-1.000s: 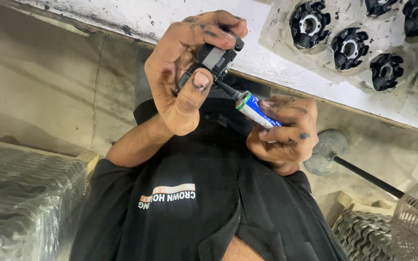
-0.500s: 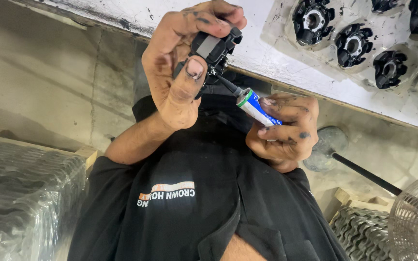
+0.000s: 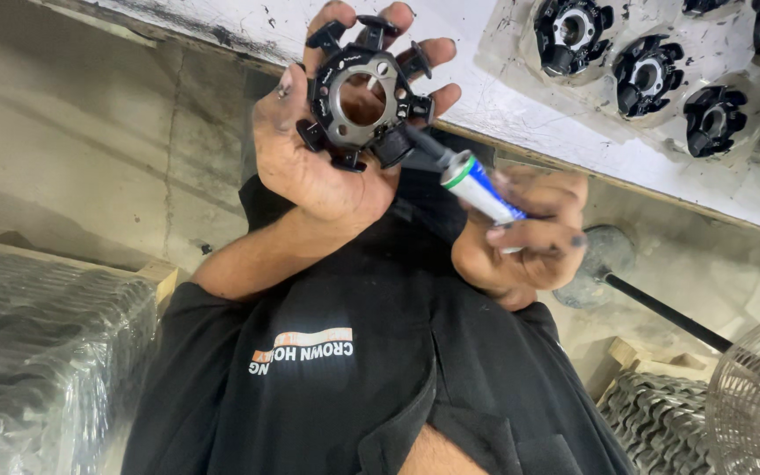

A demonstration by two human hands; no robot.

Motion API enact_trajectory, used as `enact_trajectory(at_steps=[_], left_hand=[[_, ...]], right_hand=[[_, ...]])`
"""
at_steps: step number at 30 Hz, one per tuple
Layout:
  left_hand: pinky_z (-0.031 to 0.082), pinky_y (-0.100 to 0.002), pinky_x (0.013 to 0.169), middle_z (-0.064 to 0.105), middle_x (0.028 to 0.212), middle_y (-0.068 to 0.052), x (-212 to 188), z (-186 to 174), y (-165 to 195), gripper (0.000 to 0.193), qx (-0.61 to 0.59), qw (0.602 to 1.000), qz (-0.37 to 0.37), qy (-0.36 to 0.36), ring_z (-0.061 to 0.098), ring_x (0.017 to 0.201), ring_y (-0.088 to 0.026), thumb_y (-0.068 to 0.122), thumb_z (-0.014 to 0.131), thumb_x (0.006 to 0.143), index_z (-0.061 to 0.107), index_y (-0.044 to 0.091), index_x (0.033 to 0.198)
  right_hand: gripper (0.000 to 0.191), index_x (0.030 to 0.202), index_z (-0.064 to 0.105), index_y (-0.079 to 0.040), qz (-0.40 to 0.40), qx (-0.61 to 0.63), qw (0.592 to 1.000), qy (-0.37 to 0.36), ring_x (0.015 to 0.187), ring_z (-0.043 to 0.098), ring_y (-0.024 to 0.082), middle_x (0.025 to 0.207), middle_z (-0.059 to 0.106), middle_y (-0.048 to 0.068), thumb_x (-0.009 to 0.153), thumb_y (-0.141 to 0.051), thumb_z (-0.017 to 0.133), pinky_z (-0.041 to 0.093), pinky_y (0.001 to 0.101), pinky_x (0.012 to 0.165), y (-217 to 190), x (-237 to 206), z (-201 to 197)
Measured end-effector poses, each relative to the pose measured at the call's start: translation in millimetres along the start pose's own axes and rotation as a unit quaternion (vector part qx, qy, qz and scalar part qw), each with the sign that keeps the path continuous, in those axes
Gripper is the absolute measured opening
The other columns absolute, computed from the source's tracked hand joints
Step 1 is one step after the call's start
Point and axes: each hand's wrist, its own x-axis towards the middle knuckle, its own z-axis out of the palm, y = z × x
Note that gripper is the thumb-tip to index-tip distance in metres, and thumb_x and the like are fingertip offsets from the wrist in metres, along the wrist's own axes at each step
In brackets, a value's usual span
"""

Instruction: The person picks up black circular rotor-like components from a tray, holds each in one hand, and squeezes adhesive from a small tube onto the parts, then places the treated parts back into the tray. At one point they wipe the adhesive tube with a blue cloth before continuing to apply adhesive to more parts.

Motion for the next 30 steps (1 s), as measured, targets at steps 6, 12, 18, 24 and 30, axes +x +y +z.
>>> enact_trajectory(at_steps=[6, 12, 18, 24, 30], left_hand=[[0.05, -0.055, 0.109, 0.054, 0.134, -0.016, -10, 3, -8, 0.046, -0.064, 0.997, -0.049, 0.024, 0.055, 0.13, -0.043, 0.046, 0.058, 0.108, 0.05, 0.01, 0.135], [0.05, -0.055, 0.109, 0.056, 0.132, -0.016, -13, 1, -14, 0.046, -0.075, 0.994, -0.067, 0.05, 0.055, 0.129, -0.044, 0.046, 0.058, 0.107, 0.052, 0.009, 0.133], [0.05, -0.053, 0.109, 0.056, 0.132, -0.016, -13, 0, -17, 0.051, -0.086, 0.991, -0.085, 0.062, 0.055, 0.129, -0.043, 0.049, 0.057, 0.105, 0.055, 0.009, 0.136], [0.05, -0.051, 0.109, 0.055, 0.132, -0.014, -15, -6, -19, 0.05, -0.08, 0.989, -0.103, 0.063, 0.055, 0.13, -0.041, 0.052, 0.059, 0.106, 0.055, 0.009, 0.131], [0.051, -0.05, 0.109, 0.061, 0.128, -0.013, -5, -2, -14, 0.053, -0.048, 0.992, -0.09, 0.068, 0.059, 0.129, -0.038, 0.052, 0.057, 0.103, 0.055, 0.007, 0.132]], right_hand=[[0.04, 0.085, 0.046, -0.011, -0.031, 0.035, 0.999, 0.025, 0.077, 0.06, 0.024, 0.083, 0.063, 0.01, 0.079, -0.001, 0.085, 0.062, 0.0372, 0.062, 8, 1, 1], [0.041, 0.085, 0.048, -0.011, -0.02, 0.001, 1.0, -0.016, 0.078, 0.058, 0.024, 0.083, 0.064, 0.012, 0.077, 0.005, 0.086, 0.061, 0.0386, 0.064, 5, -4, -6], [0.034, 0.083, 0.05, -0.009, -0.019, 0.009, 1.0, -0.009, 0.078, 0.057, 0.024, 0.082, 0.061, 0.011, 0.08, 0.005, 0.082, 0.061, 0.04, 0.064, 7, -9, -11], [0.036, 0.08, 0.048, -0.009, 0.013, 0.036, 0.999, -0.018, 0.08, 0.056, 0.024, 0.083, 0.059, 0.012, 0.078, -0.002, 0.083, 0.061, 0.0394, 0.063, 2, -7, -13], [0.045, 0.084, 0.045, -0.009, 0.062, -0.028, 0.997, -0.026, 0.082, 0.061, 0.021, 0.087, 0.063, 0.011, 0.086, 0.002, 0.088, 0.062, 0.0365, 0.064, -6, -5, -14]])
